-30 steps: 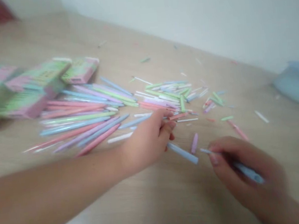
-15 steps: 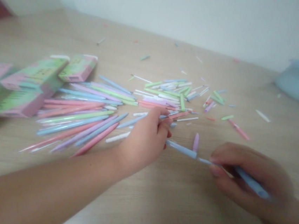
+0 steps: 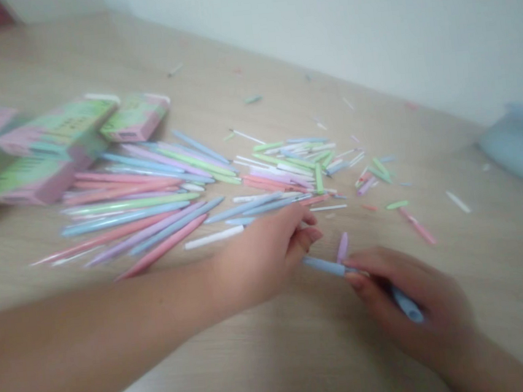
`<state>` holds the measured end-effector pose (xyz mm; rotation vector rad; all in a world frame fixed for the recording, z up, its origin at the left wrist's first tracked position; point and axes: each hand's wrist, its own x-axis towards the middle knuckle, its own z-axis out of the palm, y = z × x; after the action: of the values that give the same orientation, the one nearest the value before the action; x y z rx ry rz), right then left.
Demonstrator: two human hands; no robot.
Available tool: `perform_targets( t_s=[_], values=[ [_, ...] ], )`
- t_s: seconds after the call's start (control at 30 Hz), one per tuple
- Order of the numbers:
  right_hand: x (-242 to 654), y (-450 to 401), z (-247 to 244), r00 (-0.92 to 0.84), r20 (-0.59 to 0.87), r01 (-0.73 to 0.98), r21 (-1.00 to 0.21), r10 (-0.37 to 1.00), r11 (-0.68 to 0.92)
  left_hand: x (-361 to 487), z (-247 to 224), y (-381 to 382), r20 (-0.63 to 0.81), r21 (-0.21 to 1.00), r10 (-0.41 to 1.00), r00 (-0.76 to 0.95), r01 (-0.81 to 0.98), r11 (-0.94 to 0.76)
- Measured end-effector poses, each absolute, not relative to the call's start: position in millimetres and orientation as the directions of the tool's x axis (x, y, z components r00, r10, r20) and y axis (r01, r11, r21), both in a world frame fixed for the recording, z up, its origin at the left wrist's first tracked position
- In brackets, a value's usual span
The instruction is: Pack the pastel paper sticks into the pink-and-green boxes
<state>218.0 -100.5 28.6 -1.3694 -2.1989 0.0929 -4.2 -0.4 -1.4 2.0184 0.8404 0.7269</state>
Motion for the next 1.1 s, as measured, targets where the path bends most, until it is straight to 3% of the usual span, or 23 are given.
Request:
perform_targets(
  t_s=[0.2,0.3,0.47,0.7,0.8,0.97,1.1],
  values=[
    [221.3,-102.0,20.8,-0.222,0.436,0.842,-0.365,0.872,0.397,-7.2,3.2,-0.3,0.308,0.771,0.535,0.786,0.123,-0.625],
    [224.2,-101.0,19.7,-0.216,0.467,0.838,-0.361,0.857,0.408,-5.9,4.7,-2.0,0.294,0.760,0.477,0.828,0.100,-0.642],
    [223.5,-99.0,21.6,-0.327,0.479,0.813,-0.297,0.814,0.501,-5.0,4.8,-3.6,0.225,0.740,0.489,0.843,0.180,-0.649],
    [220.2,-103.7,23.6,-0.215,0.465,0.798,-0.422,0.859,0.429,-7.1,6.3,-5.2,0.202,0.736,0.556,0.806,0.250,-0.629],
    [223.1,-99.6,26.4,-0.155,0.480,0.855,-0.373,0.863,0.361,-7.8,7.8,-7.1,0.198,0.751,0.585,0.787,0.262,-0.606],
    [229.4,-86.3,22.7,-0.119,0.294,0.969,-0.175,0.948,0.176,-11.3,11.0,-7.6,0.186,0.799,0.605,0.774,0.238,-0.551],
    [226.5,-83.8,14.9,-0.126,0.092,0.986,-0.101,0.988,0.135,-15.3,11.7,-6.6,0.229,0.820,0.568,0.791,0.157,-0.550]
  ],
)
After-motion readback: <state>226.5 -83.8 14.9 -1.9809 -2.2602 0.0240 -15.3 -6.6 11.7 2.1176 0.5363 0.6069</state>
